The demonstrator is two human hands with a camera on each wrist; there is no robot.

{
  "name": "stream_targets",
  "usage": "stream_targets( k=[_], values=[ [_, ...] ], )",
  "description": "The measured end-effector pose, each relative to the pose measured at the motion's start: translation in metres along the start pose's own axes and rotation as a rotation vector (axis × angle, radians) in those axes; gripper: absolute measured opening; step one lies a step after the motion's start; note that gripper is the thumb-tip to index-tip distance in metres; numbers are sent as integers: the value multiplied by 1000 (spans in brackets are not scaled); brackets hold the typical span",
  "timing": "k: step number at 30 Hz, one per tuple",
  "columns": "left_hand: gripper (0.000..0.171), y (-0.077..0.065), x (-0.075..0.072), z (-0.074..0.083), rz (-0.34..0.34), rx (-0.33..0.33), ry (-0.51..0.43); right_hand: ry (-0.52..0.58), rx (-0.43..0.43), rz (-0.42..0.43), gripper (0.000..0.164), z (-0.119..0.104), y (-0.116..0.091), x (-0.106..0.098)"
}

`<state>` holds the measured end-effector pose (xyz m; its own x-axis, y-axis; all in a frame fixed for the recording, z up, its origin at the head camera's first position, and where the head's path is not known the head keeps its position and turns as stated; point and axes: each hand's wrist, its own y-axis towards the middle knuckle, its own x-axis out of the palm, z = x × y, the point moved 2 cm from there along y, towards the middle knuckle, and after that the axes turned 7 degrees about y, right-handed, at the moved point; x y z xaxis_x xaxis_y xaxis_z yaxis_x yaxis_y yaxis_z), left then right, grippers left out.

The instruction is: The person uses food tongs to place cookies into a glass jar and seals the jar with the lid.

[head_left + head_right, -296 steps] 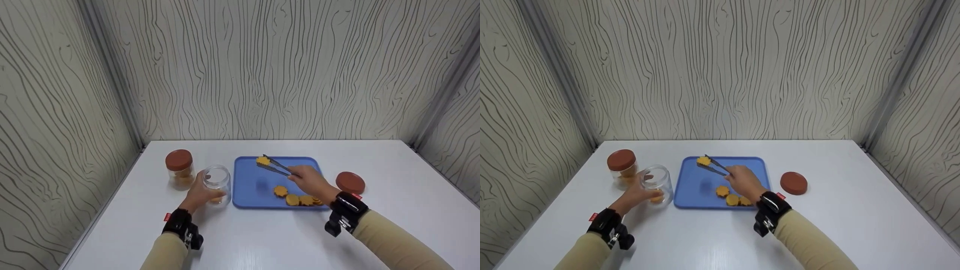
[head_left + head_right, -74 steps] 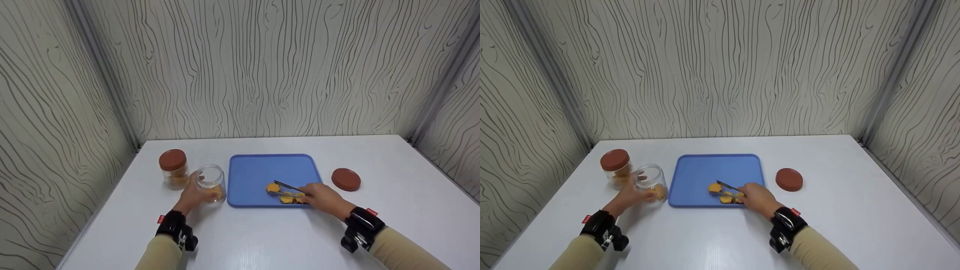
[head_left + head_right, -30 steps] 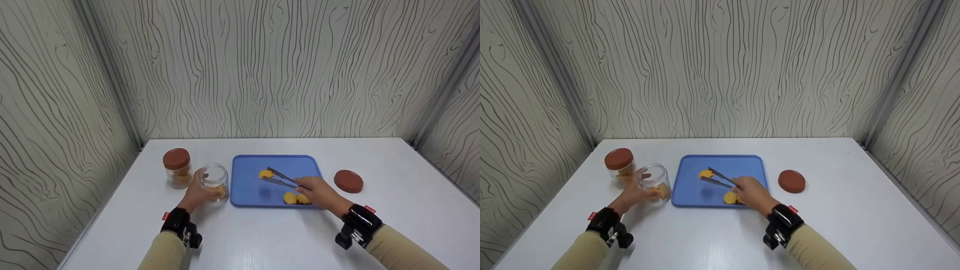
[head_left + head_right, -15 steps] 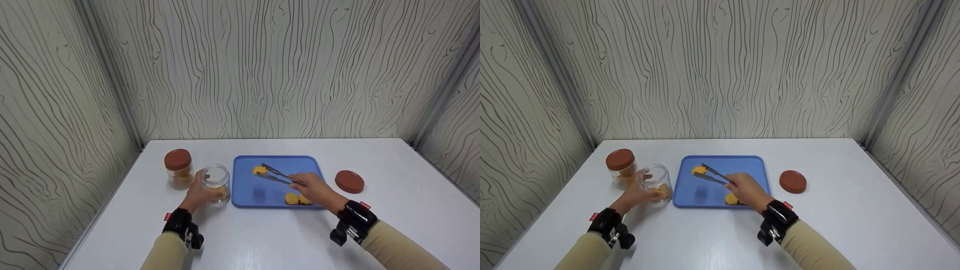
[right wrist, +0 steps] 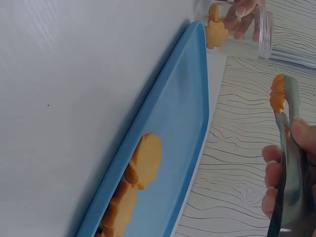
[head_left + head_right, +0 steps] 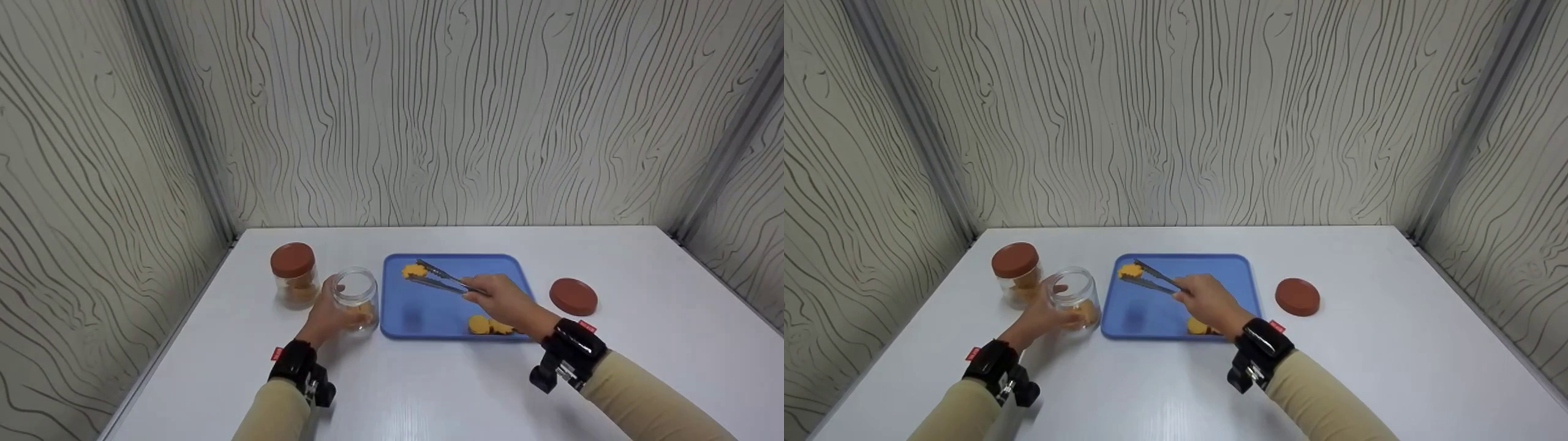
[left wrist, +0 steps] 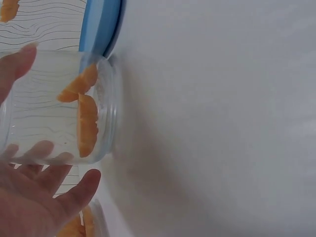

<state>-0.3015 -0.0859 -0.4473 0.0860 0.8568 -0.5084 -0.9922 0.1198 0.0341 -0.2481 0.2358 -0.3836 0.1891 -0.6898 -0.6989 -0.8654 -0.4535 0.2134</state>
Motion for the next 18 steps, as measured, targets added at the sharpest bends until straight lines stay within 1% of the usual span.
stream_targets(
  k=[3,9,12,16,18],
  values=[
    [102,1,0,0,7,-2,23,-7,-12,-14,37,-5,3,0],
    [104,0,0,1,5,-32,22,-31,-39,-19,37,-12,12,4],
    [103,0,0,1,1,-34,22,-32,-46,-19,37,-15,15,6],
    [104,2,0,0,-8,-33,3,-30,-44,-28,37,-19,19,9],
    [105,2,0,-1,-13,-45,-11,-31,-49,-29,37,-21,21,11]
  ],
)
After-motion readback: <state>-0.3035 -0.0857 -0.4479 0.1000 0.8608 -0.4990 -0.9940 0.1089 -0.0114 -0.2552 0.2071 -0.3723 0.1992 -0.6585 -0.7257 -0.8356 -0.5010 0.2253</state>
